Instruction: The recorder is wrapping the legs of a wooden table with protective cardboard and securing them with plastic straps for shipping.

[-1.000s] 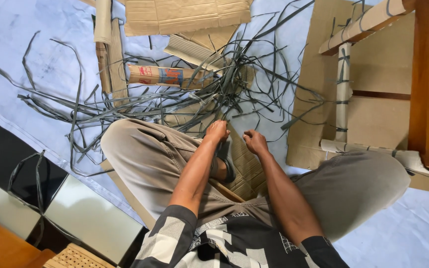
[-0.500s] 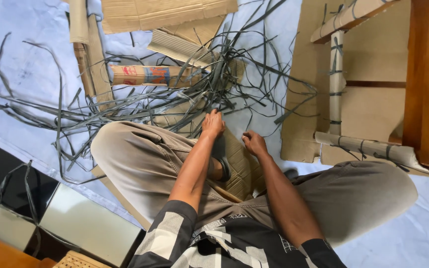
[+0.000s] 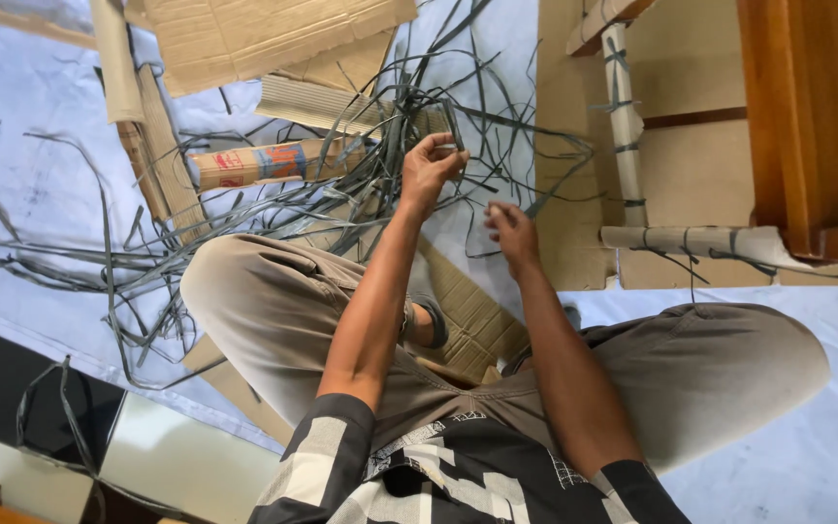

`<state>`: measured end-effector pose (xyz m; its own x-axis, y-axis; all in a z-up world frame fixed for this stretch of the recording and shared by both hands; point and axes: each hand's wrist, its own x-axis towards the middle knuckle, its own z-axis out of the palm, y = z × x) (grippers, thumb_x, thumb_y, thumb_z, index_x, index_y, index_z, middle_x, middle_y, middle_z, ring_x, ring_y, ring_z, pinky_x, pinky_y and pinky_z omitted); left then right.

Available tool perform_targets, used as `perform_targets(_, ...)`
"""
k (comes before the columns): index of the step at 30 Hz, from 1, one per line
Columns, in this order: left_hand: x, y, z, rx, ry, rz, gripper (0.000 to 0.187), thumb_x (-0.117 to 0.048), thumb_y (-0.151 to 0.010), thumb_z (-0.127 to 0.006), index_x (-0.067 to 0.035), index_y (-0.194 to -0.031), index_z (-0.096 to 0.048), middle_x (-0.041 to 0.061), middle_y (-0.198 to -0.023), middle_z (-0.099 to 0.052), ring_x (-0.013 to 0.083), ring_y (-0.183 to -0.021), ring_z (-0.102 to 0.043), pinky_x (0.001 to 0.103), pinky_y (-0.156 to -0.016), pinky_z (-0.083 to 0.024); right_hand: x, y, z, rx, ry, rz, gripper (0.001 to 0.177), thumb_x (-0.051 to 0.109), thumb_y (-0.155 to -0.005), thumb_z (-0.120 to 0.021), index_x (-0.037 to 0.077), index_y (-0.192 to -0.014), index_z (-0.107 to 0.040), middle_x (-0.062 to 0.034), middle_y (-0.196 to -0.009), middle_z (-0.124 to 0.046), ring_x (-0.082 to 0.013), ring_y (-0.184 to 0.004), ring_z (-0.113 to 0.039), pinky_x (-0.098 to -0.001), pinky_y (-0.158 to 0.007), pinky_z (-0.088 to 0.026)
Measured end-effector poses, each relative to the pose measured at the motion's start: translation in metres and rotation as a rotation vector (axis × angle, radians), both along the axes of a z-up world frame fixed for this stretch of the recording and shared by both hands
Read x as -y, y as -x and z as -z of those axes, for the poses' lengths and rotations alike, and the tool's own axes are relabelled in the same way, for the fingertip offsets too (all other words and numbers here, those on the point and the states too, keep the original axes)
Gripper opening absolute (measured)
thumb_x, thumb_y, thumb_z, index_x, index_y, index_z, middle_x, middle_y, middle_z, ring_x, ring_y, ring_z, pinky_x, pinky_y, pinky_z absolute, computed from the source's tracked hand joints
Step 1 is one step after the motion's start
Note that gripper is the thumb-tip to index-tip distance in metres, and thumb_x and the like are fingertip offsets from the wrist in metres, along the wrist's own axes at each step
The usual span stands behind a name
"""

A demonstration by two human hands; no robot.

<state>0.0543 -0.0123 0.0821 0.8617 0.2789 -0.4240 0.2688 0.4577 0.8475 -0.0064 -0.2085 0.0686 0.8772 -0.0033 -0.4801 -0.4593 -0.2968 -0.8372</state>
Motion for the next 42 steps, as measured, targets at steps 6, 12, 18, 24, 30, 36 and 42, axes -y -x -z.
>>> perform_targets(6,0.029,-0.012,-0.053,0.105,0.018,0.159,0.026,-0.009,-0.076,-0.090,-0.009,-0.098,-0.077,0.006,-0.082,-0.076,0.0100,-0.070,-0.071,0.022,-0.064,-0.062,-0.015,-0.006,-0.110,0.171,-0.379,-0.039,0.046,0.033,-0.109,-0.058,0.004,-0.145,-0.055,-0.0170,-0.144,-0.060,-0.0221,-0.126,-0.057,-0.0364,-0.100,-0.050)
perform_targets(12,0.022,0.007,-0.038,0.022,-0.249,0.351,0.019,-0.022,-0.076,-0.087,-0.016,-0.093,-0.080,0.003,-0.079,-0.077,0.0118,-0.075,-0.075,0.028,-0.064,-0.064,-0.017,0.004,-0.065,0.037,-0.514,-0.023,0.020,0.019,-0.101,-0.068,0.010,-0.119,-0.070,-0.0065,-0.111,-0.073,-0.0187,-0.099,-0.072,-0.0342,-0.089,-0.059)
perform_targets(18,-0.028,0.046,0.036,-0.262,-0.640,0.276,0.030,-0.049,-0.079,-0.078,-0.033,-0.104,-0.080,-0.005,-0.073,-0.076,0.0166,-0.082,-0.076,0.035,-0.081,-0.059,0.012,0.030,0.057,-0.171,-0.174,0.001,0.024,0.025,-0.100,-0.068,0.004,-0.109,-0.075,-0.0122,-0.072,-0.069,-0.0181,-0.060,-0.065,-0.0304,-0.054,-0.055)
perform_targets(24,-0.024,0.086,0.109,-0.308,-1.000,0.578,0.023,-0.033,-0.092,-0.066,-0.032,-0.113,-0.076,0.001,-0.125,-0.072,0.0330,-0.116,-0.068,0.048,-0.099,-0.057,0.033,0.049,0.110,-0.298,0.633,-0.602,0.041,0.043,-0.096,-0.059,0.017,-0.123,-0.076,-0.0131,-0.114,-0.077,-0.0384,-0.113,-0.071,-0.0528,-0.096,-0.057)
perform_targets(30,-0.003,0.090,0.115,-0.303,-1.104,1.007,0.040,-0.025,-0.097,-0.065,-0.009,-0.133,-0.068,0.009,-0.169,-0.026,0.0492,-0.134,-0.054,0.056,-0.114,-0.050,0.034,0.053,0.098,-0.345,0.685,-0.635,0.047,0.049,-0.095,-0.060,0.022,-0.132,-0.069,-0.0124,-0.125,-0.074,-0.0376,-0.123,-0.066,-0.0556,-0.101,-0.054)
perform_targets(36,0.010,0.086,0.156,-0.305,-1.214,1.025,0.042,-0.031,-0.090,-0.070,-0.013,-0.128,-0.067,-0.001,-0.151,-0.050,0.0378,-0.126,-0.060,0.049,-0.104,-0.057,0.038,0.060,0.080,-0.299,0.604,-0.531,0.047,0.045,-0.095,-0.059,0.018,-0.132,-0.071,-0.0149,-0.124,-0.074,-0.0401,-0.123,-0.066,-0.0551,-0.104,-0.052)
perform_targets(42,0.023,0.092,0.092,-0.053,-1.229,0.879,0.021,-0.029,-0.091,-0.066,-0.028,-0.108,-0.078,-0.007,-0.119,-0.074,0.0256,-0.112,-0.071,0.042,-0.090,-0.062,0.036,0.048,0.082,-0.188,0.580,-0.374,0.040,0.046,-0.096,-0.060,0.023,-0.125,-0.074,-0.0106,-0.118,-0.076,-0.0363,-0.118,-0.068,-0.0521,-0.103,-0.053)
